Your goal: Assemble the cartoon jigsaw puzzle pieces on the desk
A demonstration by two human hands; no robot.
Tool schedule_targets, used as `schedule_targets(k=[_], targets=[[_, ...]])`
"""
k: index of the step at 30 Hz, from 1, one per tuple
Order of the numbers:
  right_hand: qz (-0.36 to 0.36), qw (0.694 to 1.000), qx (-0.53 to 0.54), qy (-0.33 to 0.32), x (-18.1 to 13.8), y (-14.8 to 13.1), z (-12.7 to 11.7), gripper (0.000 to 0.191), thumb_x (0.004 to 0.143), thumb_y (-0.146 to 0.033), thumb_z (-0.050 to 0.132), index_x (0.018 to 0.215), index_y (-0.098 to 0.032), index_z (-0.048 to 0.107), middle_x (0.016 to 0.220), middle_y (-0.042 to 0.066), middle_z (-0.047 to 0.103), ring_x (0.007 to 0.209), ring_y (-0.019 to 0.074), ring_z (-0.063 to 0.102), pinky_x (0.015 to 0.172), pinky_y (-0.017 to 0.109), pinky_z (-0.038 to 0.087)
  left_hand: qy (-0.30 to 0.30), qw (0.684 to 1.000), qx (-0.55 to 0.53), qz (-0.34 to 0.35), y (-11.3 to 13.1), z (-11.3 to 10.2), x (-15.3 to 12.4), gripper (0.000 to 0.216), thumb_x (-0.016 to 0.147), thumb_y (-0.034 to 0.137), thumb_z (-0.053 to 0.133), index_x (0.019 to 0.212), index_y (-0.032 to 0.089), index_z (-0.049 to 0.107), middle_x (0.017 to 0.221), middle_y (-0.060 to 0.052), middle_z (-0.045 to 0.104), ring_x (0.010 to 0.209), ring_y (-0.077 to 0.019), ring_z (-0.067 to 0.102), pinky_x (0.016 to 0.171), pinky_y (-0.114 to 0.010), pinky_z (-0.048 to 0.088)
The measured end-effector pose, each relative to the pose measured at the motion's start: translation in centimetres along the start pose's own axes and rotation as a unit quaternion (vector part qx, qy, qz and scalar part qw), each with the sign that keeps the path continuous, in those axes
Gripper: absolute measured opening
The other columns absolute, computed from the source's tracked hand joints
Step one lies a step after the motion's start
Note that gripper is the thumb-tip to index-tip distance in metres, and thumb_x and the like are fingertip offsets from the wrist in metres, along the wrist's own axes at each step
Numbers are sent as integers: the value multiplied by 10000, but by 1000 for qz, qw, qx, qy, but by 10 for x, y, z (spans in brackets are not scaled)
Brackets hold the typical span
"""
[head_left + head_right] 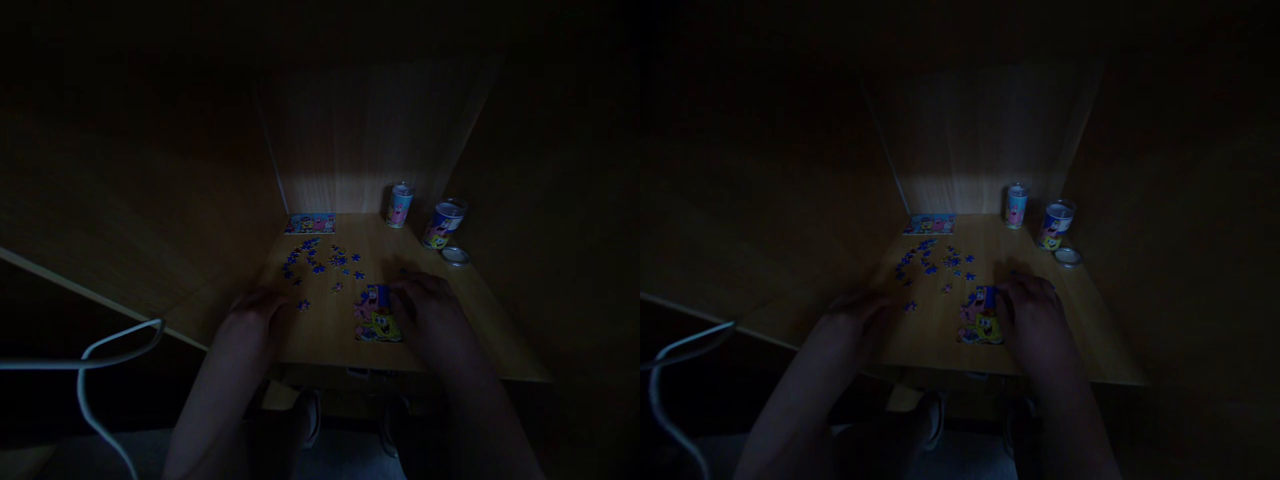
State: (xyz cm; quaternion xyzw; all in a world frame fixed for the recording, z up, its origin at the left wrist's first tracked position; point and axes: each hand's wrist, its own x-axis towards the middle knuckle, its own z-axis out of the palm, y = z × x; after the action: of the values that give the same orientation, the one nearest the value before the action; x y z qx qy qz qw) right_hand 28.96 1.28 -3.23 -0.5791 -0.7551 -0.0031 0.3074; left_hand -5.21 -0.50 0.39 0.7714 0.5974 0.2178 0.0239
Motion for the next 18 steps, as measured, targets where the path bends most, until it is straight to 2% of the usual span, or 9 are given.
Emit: schedule_targets(k=[11, 18], targets=[[6, 1000, -1, -9, 0, -1, -1, 223, 1114, -301, 584, 1163, -214, 784, 1261, 152, 789, 1198, 373, 684, 1111, 587, 559, 10, 998, -54, 39, 15, 13, 13, 153, 1010, 159, 738, 1006, 260, 854, 1096, -65, 837, 1064, -318, 751, 977, -518, 627], [4, 1000, -11, -6, 0, -2, -1, 239, 1116, -311, 579, 1175, -212, 788, 1249, 155, 797, 1205, 373, 700, 1116, 592, 560, 50, 998, 17, 20, 29, 24, 20, 68, 1038, 232, 773, 986, 219, 817, 1102, -110, 817, 1106, -371, 714, 1002, -572, 607]])
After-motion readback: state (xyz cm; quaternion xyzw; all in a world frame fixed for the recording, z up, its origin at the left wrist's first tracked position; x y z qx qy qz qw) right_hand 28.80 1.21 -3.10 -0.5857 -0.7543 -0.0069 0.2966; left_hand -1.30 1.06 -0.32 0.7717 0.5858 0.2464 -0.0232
